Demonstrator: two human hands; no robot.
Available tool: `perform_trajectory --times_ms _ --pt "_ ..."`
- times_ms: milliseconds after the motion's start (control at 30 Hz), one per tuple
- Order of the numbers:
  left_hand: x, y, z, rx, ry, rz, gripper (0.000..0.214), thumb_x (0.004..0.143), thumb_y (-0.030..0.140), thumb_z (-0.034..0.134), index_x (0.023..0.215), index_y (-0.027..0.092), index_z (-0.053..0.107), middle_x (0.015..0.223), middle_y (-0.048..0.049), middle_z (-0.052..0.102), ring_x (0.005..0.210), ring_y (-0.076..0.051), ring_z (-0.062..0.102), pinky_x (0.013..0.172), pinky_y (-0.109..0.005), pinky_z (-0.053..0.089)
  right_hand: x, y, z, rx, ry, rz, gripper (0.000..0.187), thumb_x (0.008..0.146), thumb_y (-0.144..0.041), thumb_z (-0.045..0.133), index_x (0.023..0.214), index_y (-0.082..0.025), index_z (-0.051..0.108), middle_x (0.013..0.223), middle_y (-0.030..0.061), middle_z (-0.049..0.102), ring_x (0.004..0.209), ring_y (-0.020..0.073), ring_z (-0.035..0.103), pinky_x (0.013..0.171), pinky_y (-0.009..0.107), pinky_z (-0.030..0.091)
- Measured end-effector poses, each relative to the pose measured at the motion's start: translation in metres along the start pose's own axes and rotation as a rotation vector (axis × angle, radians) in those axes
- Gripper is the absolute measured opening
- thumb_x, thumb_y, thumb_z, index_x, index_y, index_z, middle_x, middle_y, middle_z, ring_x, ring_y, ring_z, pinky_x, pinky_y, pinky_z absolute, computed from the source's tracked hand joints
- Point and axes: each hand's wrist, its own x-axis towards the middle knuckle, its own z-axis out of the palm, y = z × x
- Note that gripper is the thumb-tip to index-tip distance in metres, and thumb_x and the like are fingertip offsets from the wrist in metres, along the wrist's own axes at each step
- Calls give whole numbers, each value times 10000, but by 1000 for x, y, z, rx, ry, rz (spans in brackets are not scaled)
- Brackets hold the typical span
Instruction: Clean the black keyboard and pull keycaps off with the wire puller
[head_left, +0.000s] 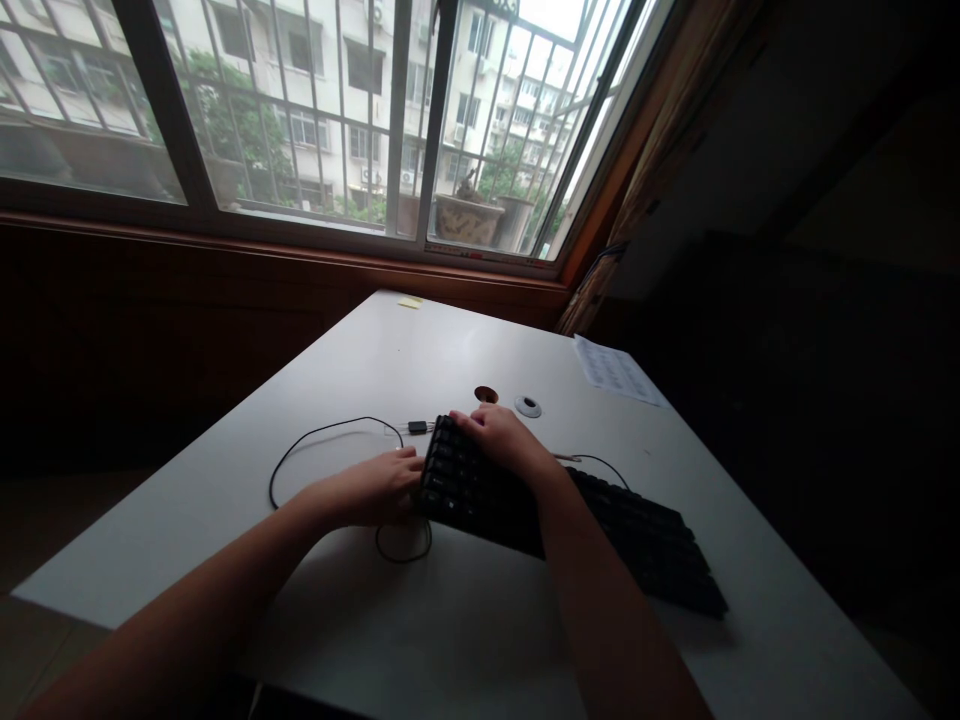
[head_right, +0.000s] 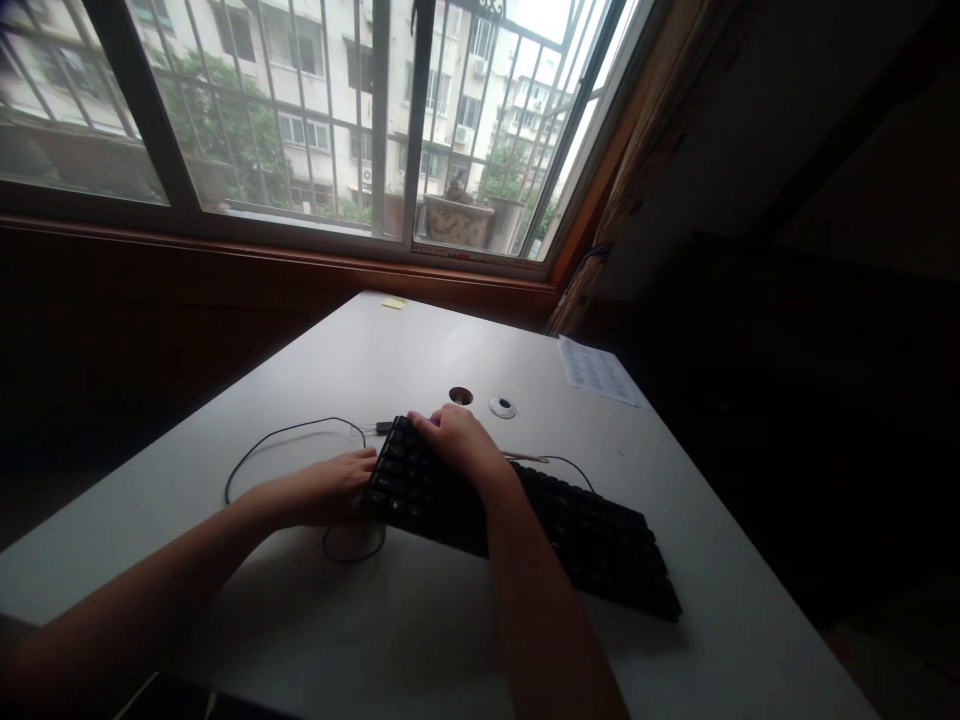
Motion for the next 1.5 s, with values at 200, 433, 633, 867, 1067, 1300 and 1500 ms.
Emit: perform_trajectory --times_ms 200,433,633,867,1067,1300,1500 --pt "4 -33 4 101 117 -233 172 879 132 614 1016 220 671 1028 -66 659 965 -239 598 875 -367 511 -18 -12 21 -48 -53 -55 582 948 -645 428 753 -184 725 912 79 680 734 170 615 731 281 439" --pt "5 -48 11 137 206 -329 43 895 156 643 927 181 660 918 -60 643 859 -214 593 799 -335 506 -24 -11 56 -156 -77 -41 605 947 -665 403 837 -180 747 955 107 681 801 217 643 738 319 441" --pt "0 -52 13 145 226 -280 98 928 149 597 977 201 665 994 -62 649 937 -223 582 872 -366 503 -23 -11 64 -226 -28 5 555 970 -608 408 952 -164 741 1007 126 667 864 235 652 766 334 453" --pt "-1 -54 12 176 232 -296 140 934 139 582 1008 209 677 1041 -68 652 976 -232 576 916 -395 508 -25 -16 66 -295 89 37 422 990 -504 438 1012 -172 697 1078 137 642 984 261 616 823 351 446" --pt "0 -43 3 184 277 -273 134 938 185 584 1026 222 678 1062 -76 646 984 -235 581 892 -393 516 -28 -2 47 -90 188 51 315 993 -448 436 937 -201 623 995 84 639 882 206 599 783 308 420" --pt "-3 -14 -14 16 110 -142 394 941 445 635 1267 230 584 1177 -103 622 1106 -277 539 907 -420 515 -60 51 18 129 507 110 187 917 -394 504 932 -219 568 912 60 640 859 223 599 792 338 448" --pt "-8 12 -17 -163 -21 -67 919 753 556 803 1507 313 338 1438 -134 468 1330 -377 419 1051 -543 457 -102 65 26 90 441 -7 162 916 -356 546 940 -219 629 1026 93 645 977 249 608 897 408 495"
